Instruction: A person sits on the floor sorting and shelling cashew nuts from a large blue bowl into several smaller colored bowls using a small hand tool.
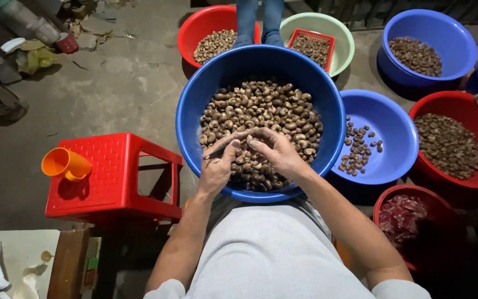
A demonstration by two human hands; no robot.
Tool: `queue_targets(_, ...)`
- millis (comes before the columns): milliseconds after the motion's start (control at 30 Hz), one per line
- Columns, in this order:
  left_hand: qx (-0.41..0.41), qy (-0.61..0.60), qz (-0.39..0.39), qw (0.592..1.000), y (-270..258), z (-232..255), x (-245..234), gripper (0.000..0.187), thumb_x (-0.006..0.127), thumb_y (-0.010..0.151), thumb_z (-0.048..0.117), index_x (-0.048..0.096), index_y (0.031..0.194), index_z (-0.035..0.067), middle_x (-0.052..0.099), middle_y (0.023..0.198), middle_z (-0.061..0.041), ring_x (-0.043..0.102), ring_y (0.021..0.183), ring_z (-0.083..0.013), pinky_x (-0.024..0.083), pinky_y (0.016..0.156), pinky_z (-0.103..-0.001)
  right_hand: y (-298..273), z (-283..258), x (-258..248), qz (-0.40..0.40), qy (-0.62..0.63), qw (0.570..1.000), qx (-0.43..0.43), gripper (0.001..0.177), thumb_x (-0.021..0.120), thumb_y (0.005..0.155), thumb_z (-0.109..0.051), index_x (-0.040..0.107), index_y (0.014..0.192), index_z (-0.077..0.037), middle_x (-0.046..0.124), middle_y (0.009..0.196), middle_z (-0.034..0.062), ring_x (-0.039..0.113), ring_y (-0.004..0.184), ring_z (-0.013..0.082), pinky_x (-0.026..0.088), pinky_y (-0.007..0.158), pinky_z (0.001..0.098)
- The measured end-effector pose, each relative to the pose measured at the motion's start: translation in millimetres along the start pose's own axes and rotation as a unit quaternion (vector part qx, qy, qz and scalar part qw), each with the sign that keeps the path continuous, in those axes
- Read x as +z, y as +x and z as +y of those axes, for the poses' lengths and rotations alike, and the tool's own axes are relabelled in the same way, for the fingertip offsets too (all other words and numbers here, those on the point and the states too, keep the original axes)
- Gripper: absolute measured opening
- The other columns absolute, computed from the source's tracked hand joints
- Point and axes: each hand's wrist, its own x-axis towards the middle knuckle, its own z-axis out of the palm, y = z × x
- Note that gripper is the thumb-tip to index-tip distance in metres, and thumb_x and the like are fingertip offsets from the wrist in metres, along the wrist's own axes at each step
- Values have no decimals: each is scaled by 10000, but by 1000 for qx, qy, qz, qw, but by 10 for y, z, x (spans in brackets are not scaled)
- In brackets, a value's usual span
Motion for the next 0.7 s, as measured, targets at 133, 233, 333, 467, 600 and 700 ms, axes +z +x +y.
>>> queue_targets(133,29,-8,-12,999,33,157,51,261,594,1081,226,759,1214,73,759,1178,-169,642,1242,-363,438,1117,-529,16,46,-2,3,25,1000,1,376,627,997,-72,570,1354,30,715,1061,153,728,859,218,670,644,338)
queue_targets(233,16,2,-20,1000,21,56,11,214,662,1039,224,778,1178,110,777,1145,-119,680,1192,-283,463,1107,-519,35,59,-6,-1,35,999,0,388,621,999,-61,553,1370,29,729,1065,143,731,873,209,665,645,324)
queue_targets(333,7,-20,-3,1000,9,-53,-10,237,642,1048,212,779,1188,80,777,1153,-134,676,1159,-231,544,998,-470,20,53,2,4,49,999,4,379,622,990,-42,549,1352,46,729,1045,148,730,839,191,664,633,309)
queue_targets(467,14,-26,-7,1000,31,-7,26,220,661,1035,201,775,1169,69,776,1129,-161,703,1130,-273,570,968,-471,36,101,-2,13,52,999,-3,363,650,976,-35,570,1322,36,742,1018,148,743,812,196,661,615,302)
queue_targets(600,-5,-60,0,998,19,-149,-3,242,629,1057,193,770,1170,31,776,1107,-185,710,1099,-278,578,946,-471,64,89,-113,46,-16,997,-55,315,681,972,-65,620,1277,-14,737,1013,138,728,835,193,648,619,311)
queue_targets(700,-19,-38,14,999,23,-29,73,238,650,1040,191,785,1127,14,787,1044,-183,733,1022,-259,595,910,-454,-60,-198,-306,155,-135,961,-184,259,662,982,-24,650,1240,-31,718,980,174,716,815,258,632,655,363)
